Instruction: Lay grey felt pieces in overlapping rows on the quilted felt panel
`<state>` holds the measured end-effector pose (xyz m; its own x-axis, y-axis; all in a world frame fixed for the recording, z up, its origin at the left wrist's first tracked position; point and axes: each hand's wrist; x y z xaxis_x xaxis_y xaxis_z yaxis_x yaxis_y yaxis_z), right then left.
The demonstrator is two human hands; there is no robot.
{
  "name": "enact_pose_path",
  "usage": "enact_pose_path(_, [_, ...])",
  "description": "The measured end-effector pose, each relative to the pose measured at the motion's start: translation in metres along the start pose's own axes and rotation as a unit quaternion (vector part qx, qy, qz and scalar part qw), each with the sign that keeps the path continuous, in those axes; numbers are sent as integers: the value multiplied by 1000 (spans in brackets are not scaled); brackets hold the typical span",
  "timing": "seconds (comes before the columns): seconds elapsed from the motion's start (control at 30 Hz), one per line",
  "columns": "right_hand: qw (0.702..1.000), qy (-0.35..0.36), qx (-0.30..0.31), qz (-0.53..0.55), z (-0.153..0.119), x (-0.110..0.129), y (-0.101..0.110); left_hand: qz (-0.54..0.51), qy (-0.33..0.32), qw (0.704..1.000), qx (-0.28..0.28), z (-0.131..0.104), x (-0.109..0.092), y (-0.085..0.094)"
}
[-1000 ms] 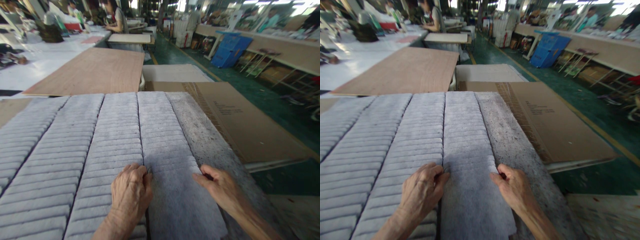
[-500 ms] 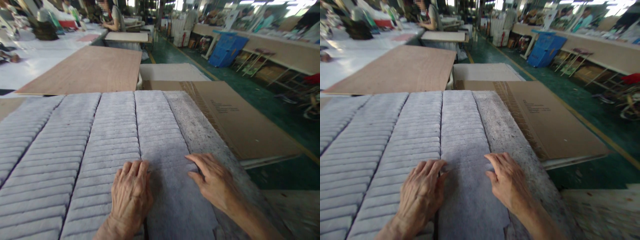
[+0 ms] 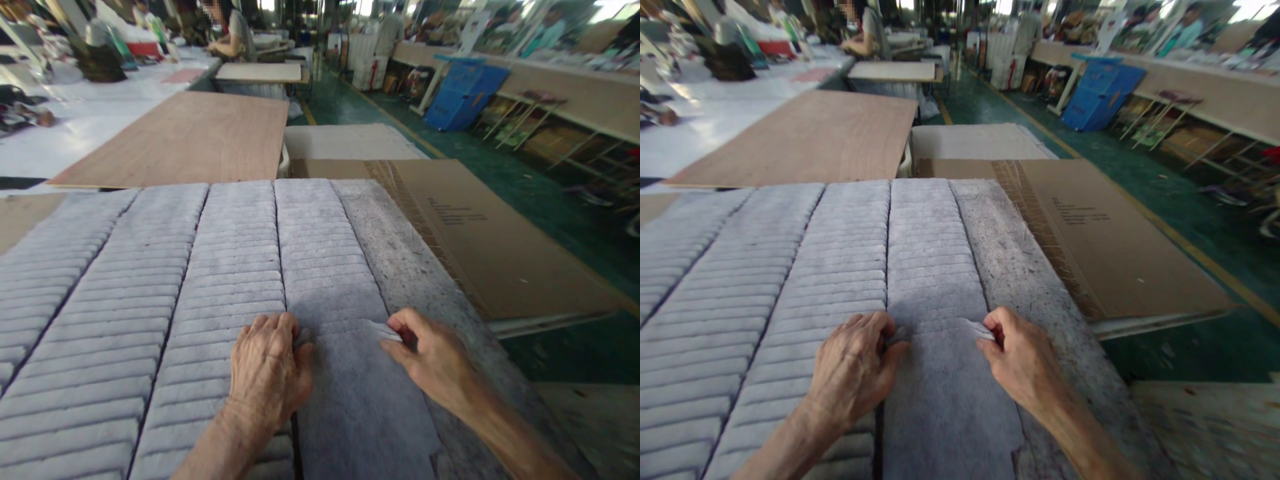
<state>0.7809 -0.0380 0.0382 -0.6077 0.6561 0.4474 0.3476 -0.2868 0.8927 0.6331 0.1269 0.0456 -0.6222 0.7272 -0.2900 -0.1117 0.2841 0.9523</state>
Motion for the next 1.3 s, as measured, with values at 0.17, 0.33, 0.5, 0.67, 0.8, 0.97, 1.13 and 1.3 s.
enact_pose_path(0.17, [998, -54, -27, 26, -10, -3, -3, 14, 2, 1000, -2, -3, 0, 1])
enact_pose_path(0.33, [995, -63, -3, 80, -14, -3, -1, 6, 1, 1000, -1, -4, 5, -1])
enact_pose_path(0.5, [996, -38, -5, 75, -10, -7, -5, -4, 12, 999, 29, 0, 5, 3])
enact_pose_path(0.67, [997, -31, -6, 70, -10, -7, -5, -2, 11, 1000, 20, 0, 4, 3])
enact_pose_path(0.8, [998, -24, 3, 51, -8, -6, -4, -4, 2, 1000, 6, -2, 5, 0])
enact_pose_path(0.97, [998, -9, -44, -33, -11, -6, -11, 2, -1, 999, -32, -3, 5, -6])
enact_pose_path(1.13, [966, 122, -196, -120, -18, -4, -11, -20, -72, 987, -144, -14, 8, -13])
enact_pose_path(1.3, [960, 227, -135, -95, -18, -4, -3, -29, -146, 982, -119, -24, 9, -14])
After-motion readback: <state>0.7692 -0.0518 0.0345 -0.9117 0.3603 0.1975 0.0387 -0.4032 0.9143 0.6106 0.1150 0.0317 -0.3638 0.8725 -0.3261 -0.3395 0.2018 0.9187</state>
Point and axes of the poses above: each hand's wrist, its own z-axis towards the middle knuckle, its own y-axis out of the back of the hand, x = y × z, and after that the axes turned 4 degrees about y, right-handed
